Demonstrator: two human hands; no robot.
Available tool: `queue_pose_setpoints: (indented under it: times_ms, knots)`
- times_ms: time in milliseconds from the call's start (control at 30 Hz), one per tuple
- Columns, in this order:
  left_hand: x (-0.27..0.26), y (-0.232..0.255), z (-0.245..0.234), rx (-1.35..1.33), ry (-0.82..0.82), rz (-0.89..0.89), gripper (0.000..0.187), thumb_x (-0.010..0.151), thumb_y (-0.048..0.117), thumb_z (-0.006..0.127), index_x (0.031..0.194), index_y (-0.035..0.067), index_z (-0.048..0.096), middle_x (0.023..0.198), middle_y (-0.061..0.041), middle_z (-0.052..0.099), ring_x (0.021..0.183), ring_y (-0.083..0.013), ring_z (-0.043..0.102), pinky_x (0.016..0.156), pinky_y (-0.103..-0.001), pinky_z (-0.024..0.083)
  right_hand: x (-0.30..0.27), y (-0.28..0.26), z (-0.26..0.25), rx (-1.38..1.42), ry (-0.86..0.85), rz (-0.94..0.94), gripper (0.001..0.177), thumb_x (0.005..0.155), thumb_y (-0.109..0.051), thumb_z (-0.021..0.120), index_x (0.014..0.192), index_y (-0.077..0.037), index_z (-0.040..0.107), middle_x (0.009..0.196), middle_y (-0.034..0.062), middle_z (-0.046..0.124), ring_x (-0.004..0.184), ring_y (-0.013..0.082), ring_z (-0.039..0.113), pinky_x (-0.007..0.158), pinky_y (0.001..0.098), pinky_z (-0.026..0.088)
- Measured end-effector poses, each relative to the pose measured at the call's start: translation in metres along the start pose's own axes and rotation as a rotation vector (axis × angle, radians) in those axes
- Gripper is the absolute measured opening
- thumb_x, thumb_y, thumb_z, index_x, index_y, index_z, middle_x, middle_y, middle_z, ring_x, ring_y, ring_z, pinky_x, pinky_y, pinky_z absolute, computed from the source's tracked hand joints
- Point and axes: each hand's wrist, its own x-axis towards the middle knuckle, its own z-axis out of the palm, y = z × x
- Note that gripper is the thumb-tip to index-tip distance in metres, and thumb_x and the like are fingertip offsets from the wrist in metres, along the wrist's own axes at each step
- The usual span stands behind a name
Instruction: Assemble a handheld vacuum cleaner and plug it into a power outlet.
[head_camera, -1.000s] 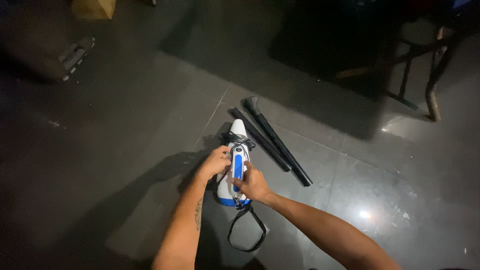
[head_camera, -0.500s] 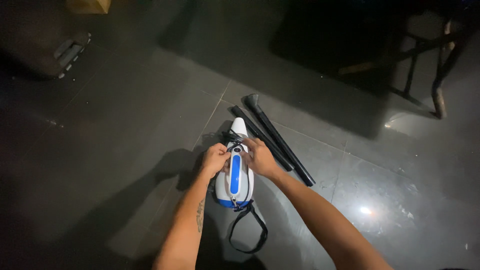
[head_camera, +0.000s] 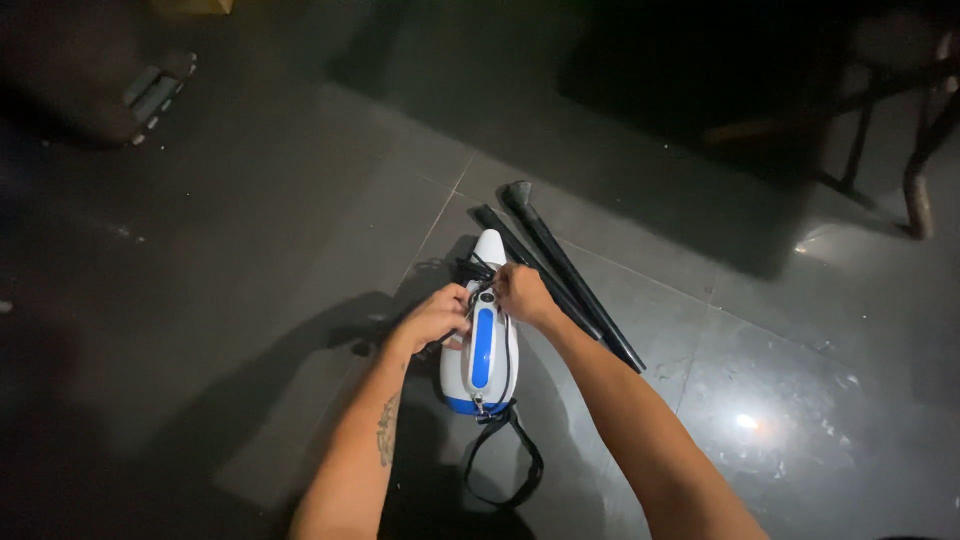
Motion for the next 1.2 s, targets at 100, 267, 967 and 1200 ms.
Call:
queue_pose_setpoints:
  times_ms: [100, 267, 967, 1200]
  knots:
    - [0.006, -0.021, -0.01, -0.022, -0.137, 0.037, 0.055, 0.072, -0.007, 0.063, 0.123, 0.01, 0.051, 0.086, -0.008, 0.072, 0.072, -0.0198, 0.074, 0.056, -0.033, 0.058, -0.003, -0.014, -0.007, 0.11, -0.029, 0.189, 0.015, 0.093, -0.01, 0.058, 0.1, -0.001, 0.067, 0.081, 0.0192, 0.073, 0.077, 0.03, 0.076, 0.076, 0.0414, 0.059]
    - [0.014, -0.046, -0.03, 0.224, -0.056, -0.031, 0.043, 0.09, 0.009, 0.067, 0.133, 0.002, 0.059, 0.081, -0.006, 0.074, 0.059, -0.0163, 0.07, 0.049, -0.03, 0.05, 0.004, 0.01, 0.007, 0.066, 0.032, 0.091, 0.014, 0.092, -0.011, 0.062, 0.099, -0.001, 0.069, 0.084, 0.0189, 0.073, 0.08, 0.0315, 0.074, 0.076, 0.0429, 0.057]
    - [0.026, -0.018, -0.003, -0.296, 0.083, -0.061, 0.027, 0.091, 0.011, 0.058, 0.118, 0.005, 0.062, 0.081, -0.006, 0.061, 0.058, -0.0128, 0.054, 0.038, -0.025, 0.031, 0.008, -0.013, -0.012, 0.111, -0.06, 0.015, 0.017, 0.086, -0.005, 0.07, 0.1, 0.0, 0.077, 0.092, 0.0158, 0.076, 0.077, 0.0217, 0.075, 0.073, 0.0347, 0.058]
    - [0.008, -0.007, -0.012, -0.343, -0.152, -0.066, 0.022, 0.093, 0.013, 0.065, 0.11, 0.0, 0.062, 0.084, -0.011, 0.067, 0.069, -0.019, 0.067, 0.057, -0.031, 0.057, 0.002, -0.029, -0.026, 0.225, 0.083, 0.257, 0.017, 0.09, -0.01, 0.068, 0.103, 0.001, 0.074, 0.081, 0.0142, 0.074, 0.068, 0.0214, 0.074, 0.064, 0.0386, 0.06]
